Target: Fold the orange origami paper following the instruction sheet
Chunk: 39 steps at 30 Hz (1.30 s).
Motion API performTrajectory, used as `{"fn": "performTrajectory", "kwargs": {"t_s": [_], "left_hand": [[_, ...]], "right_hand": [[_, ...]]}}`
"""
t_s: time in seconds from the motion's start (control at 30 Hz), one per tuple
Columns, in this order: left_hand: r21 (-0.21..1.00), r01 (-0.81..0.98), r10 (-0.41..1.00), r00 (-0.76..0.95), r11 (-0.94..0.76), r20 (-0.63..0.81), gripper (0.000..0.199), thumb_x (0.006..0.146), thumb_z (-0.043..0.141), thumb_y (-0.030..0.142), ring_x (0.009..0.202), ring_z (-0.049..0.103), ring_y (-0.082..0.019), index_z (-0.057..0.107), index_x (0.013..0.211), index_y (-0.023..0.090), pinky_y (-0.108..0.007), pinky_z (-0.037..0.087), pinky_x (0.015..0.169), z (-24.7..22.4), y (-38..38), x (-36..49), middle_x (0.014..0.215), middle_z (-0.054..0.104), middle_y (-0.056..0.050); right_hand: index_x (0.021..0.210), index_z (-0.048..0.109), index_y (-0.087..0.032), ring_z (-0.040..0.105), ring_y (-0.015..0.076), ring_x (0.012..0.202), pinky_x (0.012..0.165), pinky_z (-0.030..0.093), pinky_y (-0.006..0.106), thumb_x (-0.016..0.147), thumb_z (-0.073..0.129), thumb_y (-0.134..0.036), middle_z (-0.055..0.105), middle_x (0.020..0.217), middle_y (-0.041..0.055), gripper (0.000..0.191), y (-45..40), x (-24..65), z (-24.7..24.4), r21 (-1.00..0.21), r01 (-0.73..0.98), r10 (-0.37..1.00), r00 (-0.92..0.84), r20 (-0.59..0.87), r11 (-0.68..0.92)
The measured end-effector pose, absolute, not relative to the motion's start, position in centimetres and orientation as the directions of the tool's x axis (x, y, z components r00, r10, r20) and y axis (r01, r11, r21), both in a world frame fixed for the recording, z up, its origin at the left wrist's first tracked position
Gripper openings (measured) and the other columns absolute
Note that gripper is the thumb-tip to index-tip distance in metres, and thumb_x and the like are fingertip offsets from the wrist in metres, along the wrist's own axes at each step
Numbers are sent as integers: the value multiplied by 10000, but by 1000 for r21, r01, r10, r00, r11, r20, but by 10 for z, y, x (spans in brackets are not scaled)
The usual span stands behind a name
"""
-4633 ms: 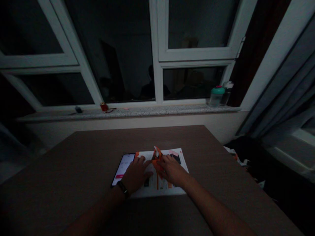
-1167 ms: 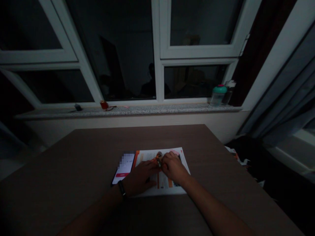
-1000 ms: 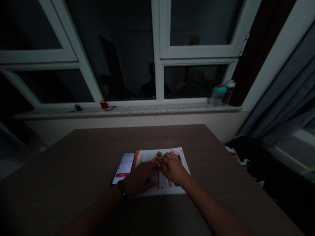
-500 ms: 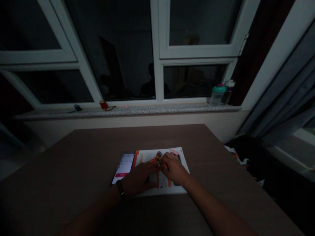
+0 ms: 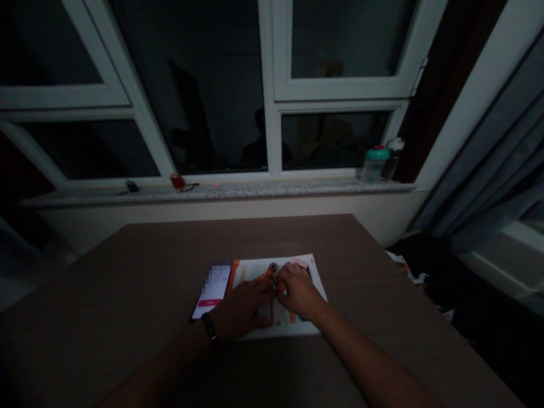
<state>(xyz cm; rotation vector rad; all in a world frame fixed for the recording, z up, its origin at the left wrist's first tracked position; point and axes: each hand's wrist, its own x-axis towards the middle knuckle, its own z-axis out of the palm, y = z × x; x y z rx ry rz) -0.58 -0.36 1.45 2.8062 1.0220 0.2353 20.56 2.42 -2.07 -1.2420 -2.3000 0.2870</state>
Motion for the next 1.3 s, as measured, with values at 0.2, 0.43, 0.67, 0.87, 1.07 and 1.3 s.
{"fn": "performTrajectory", "kwargs": {"t_s": [0.2, 0.43, 0.67, 0.87, 1.07, 1.3], "left_hand": [[164, 630, 646, 760, -759, 69, 525, 814, 731, 468, 1246, 476, -295, 531, 1253, 261, -454, 416, 988, 18, -5, -5, 1312, 545, -68], [195, 601, 625, 775, -775, 94, 525, 845, 702, 455, 1255, 473, -288, 507, 1286, 249, -432, 437, 975, 18, -3, -7, 1340, 537, -70], [242, 579, 615, 781, -779, 113, 589, 837, 693, 509, 1269, 462, -306, 489, 1324, 247, -442, 420, 1001, 19, -4, -9, 1351, 530, -82], [238, 587, 618, 783, -774, 76, 621, 786, 745, 511, 1226, 490, -307, 510, 1298, 249, -438, 432, 967, 20, -2, -9, 1317, 548, -76], [248, 641, 683, 713, -726, 158, 397, 890, 659, 347, 1186, 504, -260, 528, 1254, 260, -405, 411, 985, 13, 0, -10, 1295, 549, -55], [226, 712, 746, 651, -665, 142, 363, 882, 658, 294, 1125, 523, -256, 535, 1217, 229, -408, 421, 969, 14, 3, -13, 1201, 594, -57]], "right_hand": [[956, 573, -200, 487, 239, 1013, 905, 367, 366, 744, 624, -145, 542, 1026, 57, 226, 21, 205, -16, -426, 712, 830, -459, 318, 558], [930, 563, -203, 479, 234, 1005, 905, 360, 364, 745, 607, -116, 539, 1014, 49, 209, 24, 207, -22, -446, 702, 831, -454, 321, 556], [903, 565, -195, 478, 231, 985, 896, 360, 359, 738, 603, -109, 531, 987, 47, 190, 25, 204, -24, -438, 723, 844, -423, 330, 534], [941, 581, -205, 480, 237, 1007, 904, 360, 361, 730, 628, -129, 539, 1013, 50, 229, 23, 206, -19, -450, 714, 844, -440, 307, 536], [905, 565, -206, 490, 229, 996, 874, 365, 345, 749, 601, -99, 550, 995, 39, 193, 20, 208, -13, -450, 651, 791, -520, 323, 612], [917, 588, -215, 502, 232, 988, 919, 351, 380, 825, 642, -214, 581, 980, 38, 106, 15, 207, -5, -409, 636, 757, -559, 340, 654]]}}
